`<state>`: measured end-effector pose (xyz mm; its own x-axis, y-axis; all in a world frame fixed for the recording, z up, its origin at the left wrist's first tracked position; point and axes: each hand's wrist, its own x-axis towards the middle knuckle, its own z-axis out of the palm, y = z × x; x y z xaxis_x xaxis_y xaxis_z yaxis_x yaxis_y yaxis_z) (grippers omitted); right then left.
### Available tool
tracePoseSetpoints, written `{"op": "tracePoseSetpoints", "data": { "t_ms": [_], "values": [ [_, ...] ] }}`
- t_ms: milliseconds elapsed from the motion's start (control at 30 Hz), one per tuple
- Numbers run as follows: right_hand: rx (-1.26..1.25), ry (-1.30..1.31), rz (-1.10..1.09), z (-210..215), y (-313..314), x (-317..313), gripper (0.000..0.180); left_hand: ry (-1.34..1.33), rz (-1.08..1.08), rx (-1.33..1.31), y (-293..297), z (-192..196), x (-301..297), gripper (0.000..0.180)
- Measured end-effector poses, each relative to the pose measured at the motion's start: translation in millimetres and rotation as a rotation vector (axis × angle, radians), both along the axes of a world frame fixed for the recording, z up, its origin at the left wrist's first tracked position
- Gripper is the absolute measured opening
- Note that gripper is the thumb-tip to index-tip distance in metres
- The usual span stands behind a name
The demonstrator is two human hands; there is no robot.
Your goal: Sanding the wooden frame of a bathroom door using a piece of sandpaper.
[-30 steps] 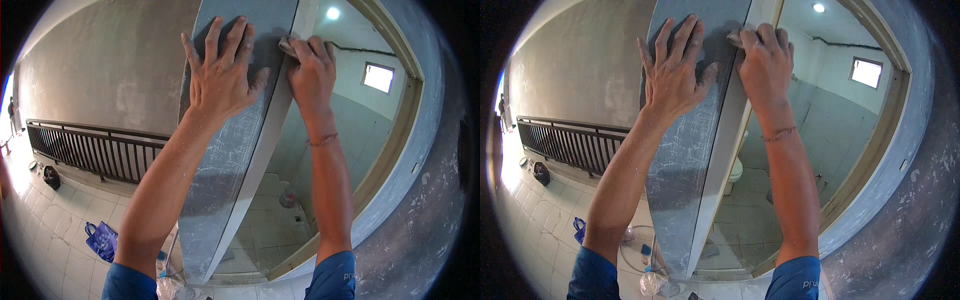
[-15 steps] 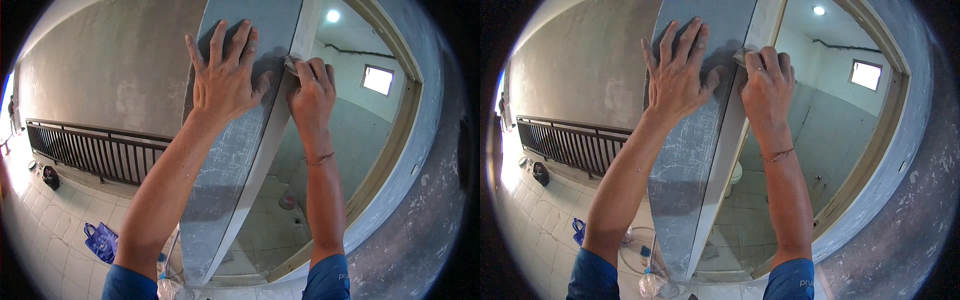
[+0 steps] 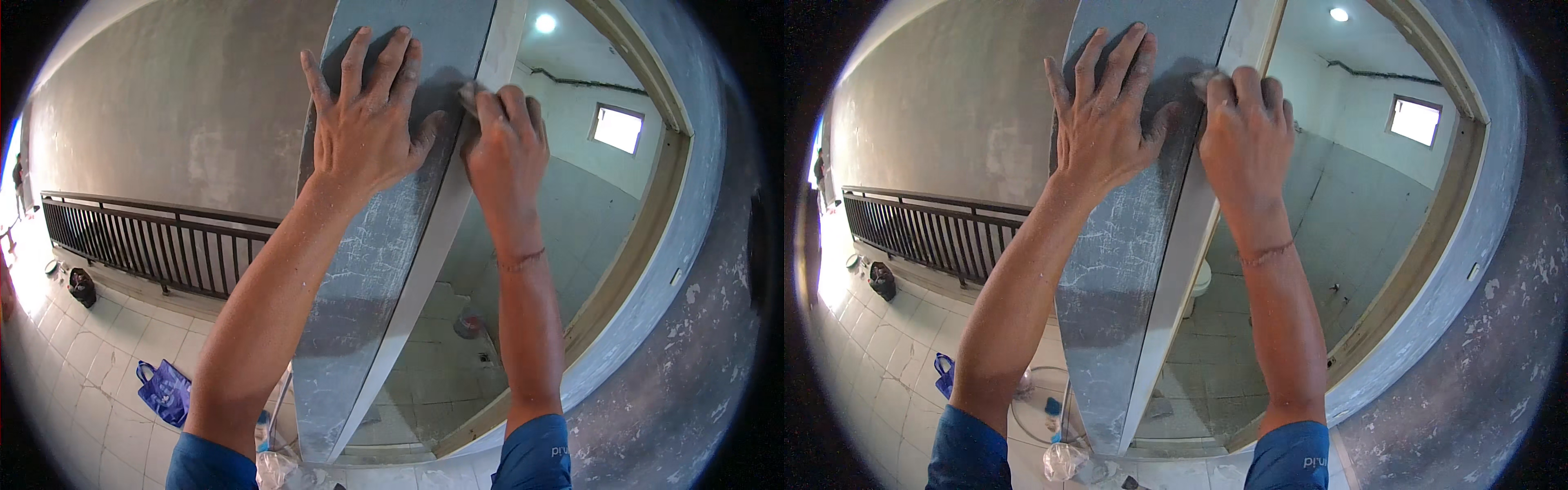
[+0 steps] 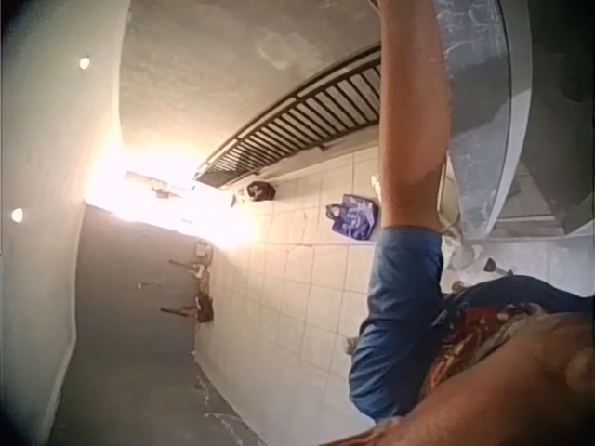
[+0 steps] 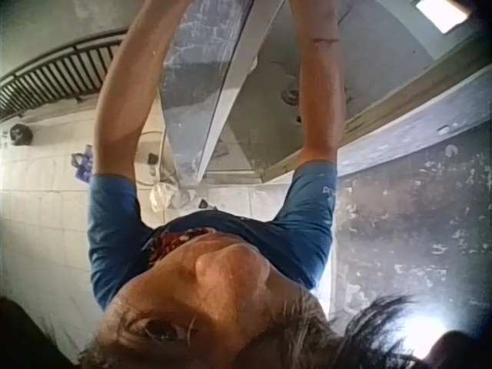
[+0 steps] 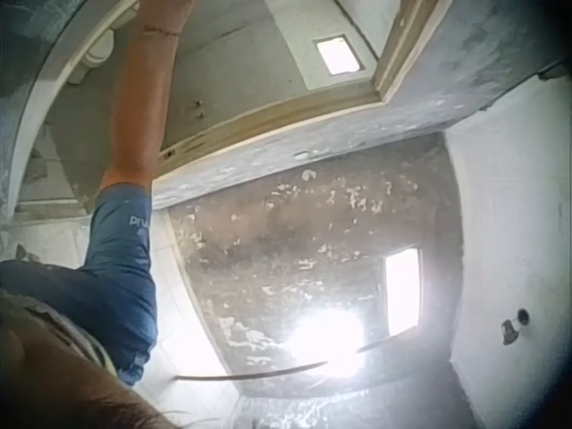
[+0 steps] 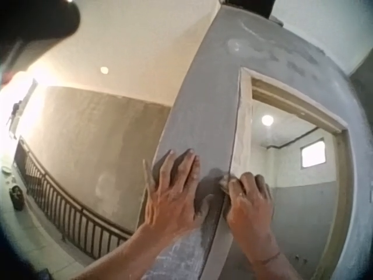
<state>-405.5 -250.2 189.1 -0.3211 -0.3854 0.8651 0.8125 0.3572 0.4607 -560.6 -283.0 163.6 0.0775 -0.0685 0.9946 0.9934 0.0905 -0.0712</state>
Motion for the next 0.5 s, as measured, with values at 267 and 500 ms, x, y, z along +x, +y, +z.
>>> {"op": "tracePoseSetpoints", "data": {
  "t_ms": [267,500],
  "values": [
    [0.015,-0.071,0.195,27.2,5.2,5.8,0.025,0.007,0.005,0.017,1.3,0.9,1.1,0.073],
    [-0.025,-0.106,0.156,16.6,9.8,16.1,0.023,-0.004,-0.003,0.004,-1.7,0.7,5.7,0.073]
  ]
}}
